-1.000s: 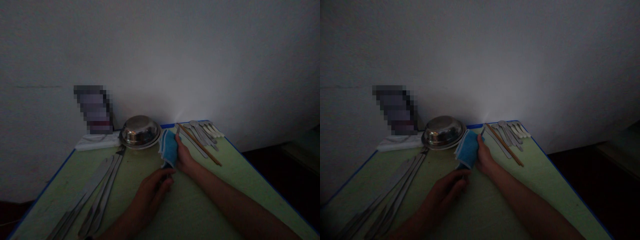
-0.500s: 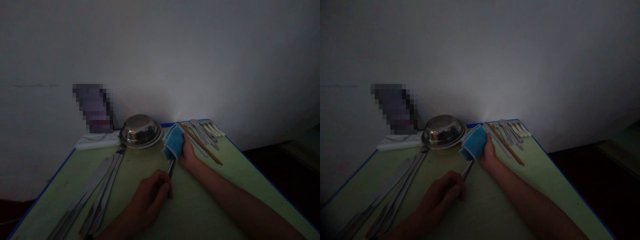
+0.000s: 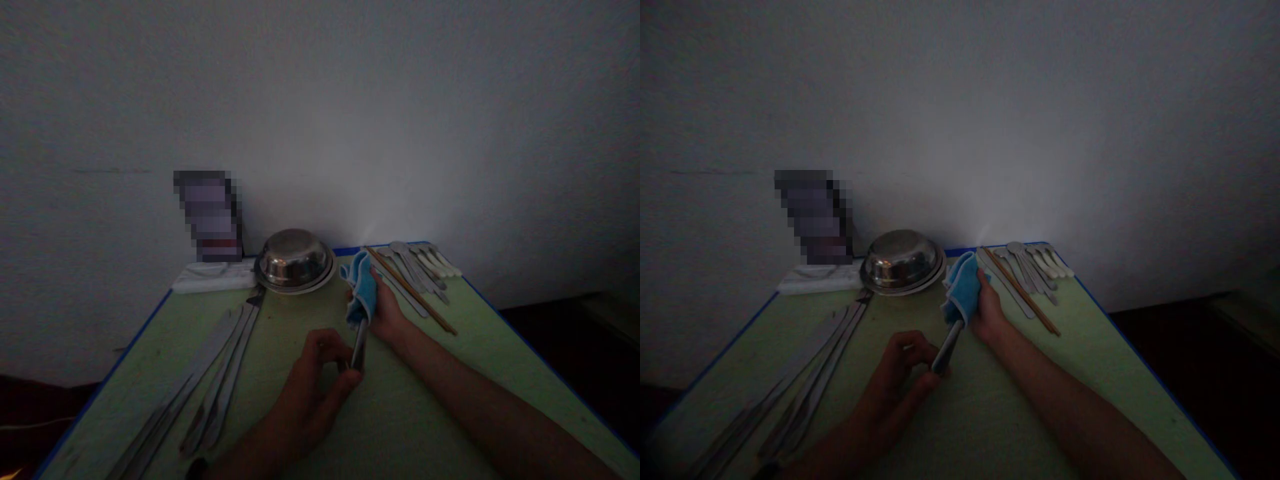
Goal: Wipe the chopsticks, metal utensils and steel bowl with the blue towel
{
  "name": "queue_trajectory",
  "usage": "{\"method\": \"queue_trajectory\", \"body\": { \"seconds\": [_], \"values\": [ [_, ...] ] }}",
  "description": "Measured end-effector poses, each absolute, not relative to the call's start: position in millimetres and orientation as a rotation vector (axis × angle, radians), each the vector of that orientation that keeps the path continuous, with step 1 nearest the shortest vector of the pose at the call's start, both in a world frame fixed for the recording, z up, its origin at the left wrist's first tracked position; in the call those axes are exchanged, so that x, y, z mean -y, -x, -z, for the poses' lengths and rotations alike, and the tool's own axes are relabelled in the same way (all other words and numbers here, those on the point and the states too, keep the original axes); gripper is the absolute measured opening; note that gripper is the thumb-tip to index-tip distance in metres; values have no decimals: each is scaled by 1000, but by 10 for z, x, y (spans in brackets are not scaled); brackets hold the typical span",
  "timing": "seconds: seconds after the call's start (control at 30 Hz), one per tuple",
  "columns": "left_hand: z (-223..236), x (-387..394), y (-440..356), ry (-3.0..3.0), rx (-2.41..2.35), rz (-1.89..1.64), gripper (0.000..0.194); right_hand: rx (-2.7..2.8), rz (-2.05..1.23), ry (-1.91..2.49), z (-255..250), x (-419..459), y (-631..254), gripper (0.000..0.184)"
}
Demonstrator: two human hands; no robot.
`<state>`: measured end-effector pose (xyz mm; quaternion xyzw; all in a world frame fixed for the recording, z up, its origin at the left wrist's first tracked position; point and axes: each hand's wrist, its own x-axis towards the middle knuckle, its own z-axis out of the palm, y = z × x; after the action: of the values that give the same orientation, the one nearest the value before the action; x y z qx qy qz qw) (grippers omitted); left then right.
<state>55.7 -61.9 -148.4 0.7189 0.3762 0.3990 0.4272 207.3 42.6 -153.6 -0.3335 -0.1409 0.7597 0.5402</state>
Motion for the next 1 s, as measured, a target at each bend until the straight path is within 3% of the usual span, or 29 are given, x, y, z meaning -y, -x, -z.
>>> {"method": "queue_trajectory", "body": {
  "seconds": [0.07, 0.2, 0.43, 0.53, 0.67, 1.0],
  "values": [
    [1471, 551, -588, -1763, -1069, -909, 7, 321, -1771, 849, 1525, -416, -2060, 34],
    [1430, 462, -610, -1813, -1176, -734, 29, 289, -1694, 941, 1531, -410, -2030, 31],
    [1444, 472, -620, -1798, -1260, -702, 33, 387, -1562, 1008, 1632, -420, -1998, 37],
    [1433, 466, -616, -1776, -1283, -716, 34, 389, -1634, 980, 1601, -407, -1984, 44],
    [1407, 441, -610, -1690, -1305, -782, 32, 490, -1737, 821, 1563, -364, -1984, 30],
    [1435, 409, -592, -1464, -1375, -900, 28, 850, -1771, 721, 1609, -292, -1988, 35]
  ]
}}
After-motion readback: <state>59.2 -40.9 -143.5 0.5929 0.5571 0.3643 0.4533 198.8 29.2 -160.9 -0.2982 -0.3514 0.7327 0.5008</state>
